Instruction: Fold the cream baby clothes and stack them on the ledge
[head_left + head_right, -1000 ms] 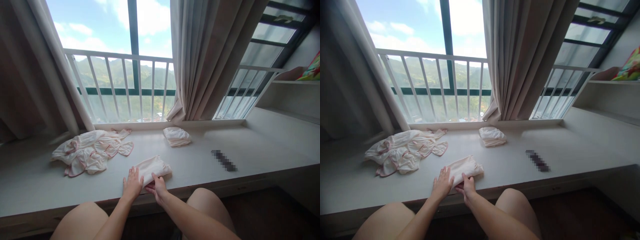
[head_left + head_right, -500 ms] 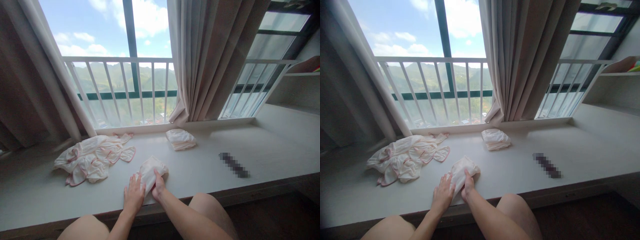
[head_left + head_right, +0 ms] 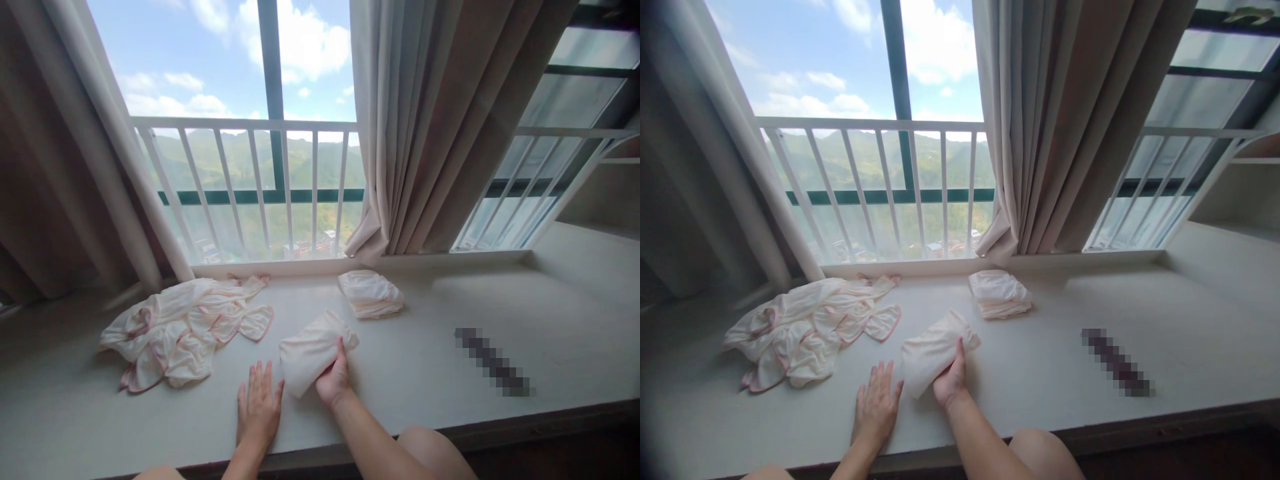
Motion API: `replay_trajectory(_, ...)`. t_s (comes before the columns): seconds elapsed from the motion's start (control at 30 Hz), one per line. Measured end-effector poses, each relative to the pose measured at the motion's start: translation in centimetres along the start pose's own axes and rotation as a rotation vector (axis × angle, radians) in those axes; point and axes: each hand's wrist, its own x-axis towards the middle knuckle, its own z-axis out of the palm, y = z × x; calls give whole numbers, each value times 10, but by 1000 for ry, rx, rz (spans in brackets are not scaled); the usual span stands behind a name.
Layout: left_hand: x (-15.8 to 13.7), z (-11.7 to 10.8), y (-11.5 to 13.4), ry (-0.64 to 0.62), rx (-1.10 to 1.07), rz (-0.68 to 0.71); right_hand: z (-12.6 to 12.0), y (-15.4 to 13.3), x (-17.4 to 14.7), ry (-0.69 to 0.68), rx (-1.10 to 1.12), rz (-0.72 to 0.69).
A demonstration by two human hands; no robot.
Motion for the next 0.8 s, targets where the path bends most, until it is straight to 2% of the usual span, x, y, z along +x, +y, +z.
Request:
replay_trajectory(0.1, 0, 2, 4, -43, 79, 26, 7, -19, 14, 1, -7, -70)
replay_trajectory(0.23, 0, -2, 9, -48, 117, 45, 30, -61, 39, -80, -141, -208)
replay_trajectory(0.4, 2, -1, 10, -59, 161, 40, 72, -143, 92, -157, -468, -523)
replay_trajectory(0.5, 2, 3, 10, -58, 181, 45, 88, -193, 134, -163, -704, -697)
replay_trajectory(0.6, 3, 6, 11, -36, 195, 51, 79, -229, 176, -46, -979, -769)
replay_trajectory(0.73, 5, 5, 12, -43, 192, 37, 35, -249, 216, 137, -1319, -803)
replay_trajectory(0.8, 7, 4, 13, -64, 179, 24, 15, -252, 226, 231, -1505, -892)
